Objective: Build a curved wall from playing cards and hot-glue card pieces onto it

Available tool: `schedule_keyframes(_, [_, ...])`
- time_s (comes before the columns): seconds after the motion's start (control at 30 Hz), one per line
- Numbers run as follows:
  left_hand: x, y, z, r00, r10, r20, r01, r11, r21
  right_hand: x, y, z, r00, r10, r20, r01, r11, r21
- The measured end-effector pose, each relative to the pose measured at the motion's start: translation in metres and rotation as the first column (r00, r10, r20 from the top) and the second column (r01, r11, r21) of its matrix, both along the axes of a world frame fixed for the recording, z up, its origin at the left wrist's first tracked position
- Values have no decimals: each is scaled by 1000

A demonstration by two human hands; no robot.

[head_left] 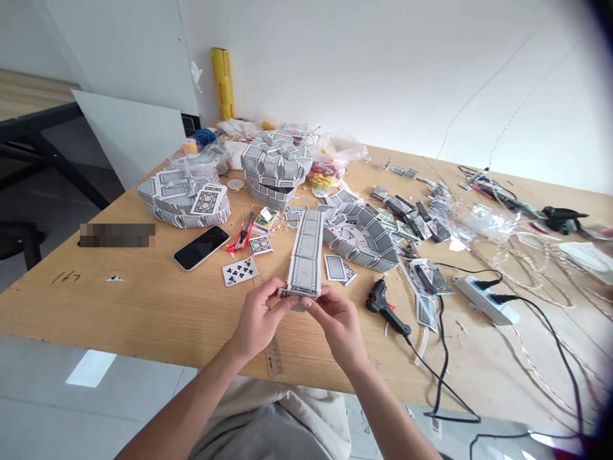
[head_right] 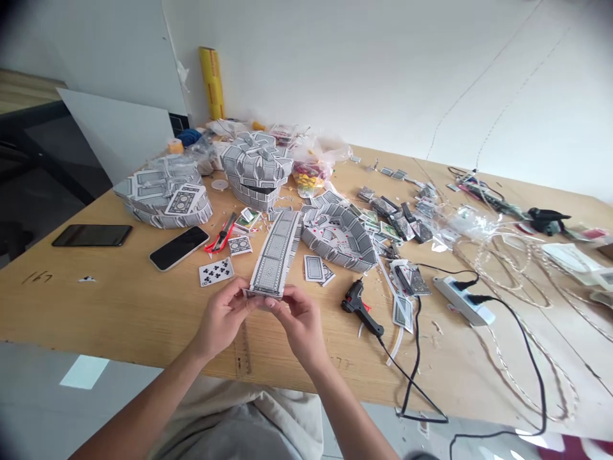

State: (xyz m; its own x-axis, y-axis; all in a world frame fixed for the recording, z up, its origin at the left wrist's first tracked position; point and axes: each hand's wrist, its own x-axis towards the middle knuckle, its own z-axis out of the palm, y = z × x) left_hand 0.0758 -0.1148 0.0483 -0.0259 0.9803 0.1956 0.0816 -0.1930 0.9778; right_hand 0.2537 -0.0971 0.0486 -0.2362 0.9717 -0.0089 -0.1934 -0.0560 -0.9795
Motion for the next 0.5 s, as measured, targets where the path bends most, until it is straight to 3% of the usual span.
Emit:
schedule_keyframes(0.07, [-5,3,13,973,-64,-223,99,984,151,14,-4,-3,999,-36,-39,35,999,-14])
schedule_keyframes(0.13, [-8,6,25,885,-117,-451,252,934,253,28,-5,-9,992,-101,-81,98,994,-48])
schedule_keyframes(0.23, [-6,7,38,635,-176,-752,485,849,210,44,-5,-13,959,-282,0,281,955,-96])
schedule_keyframes(0.33, [1,5,35,364,-187,-913,604,793,78,60,-19,-1,868,-474,148,479,878,-1])
schedule_keyframes(0.4, [6,3,28,257,-198,-946,623,782,6,77,-45,10,865,-458,206,447,889,99])
schedule_keyframes(0.5, [7,0,18,208,-225,-952,604,795,-55,122,-108,17,893,-337,297,268,930,251])
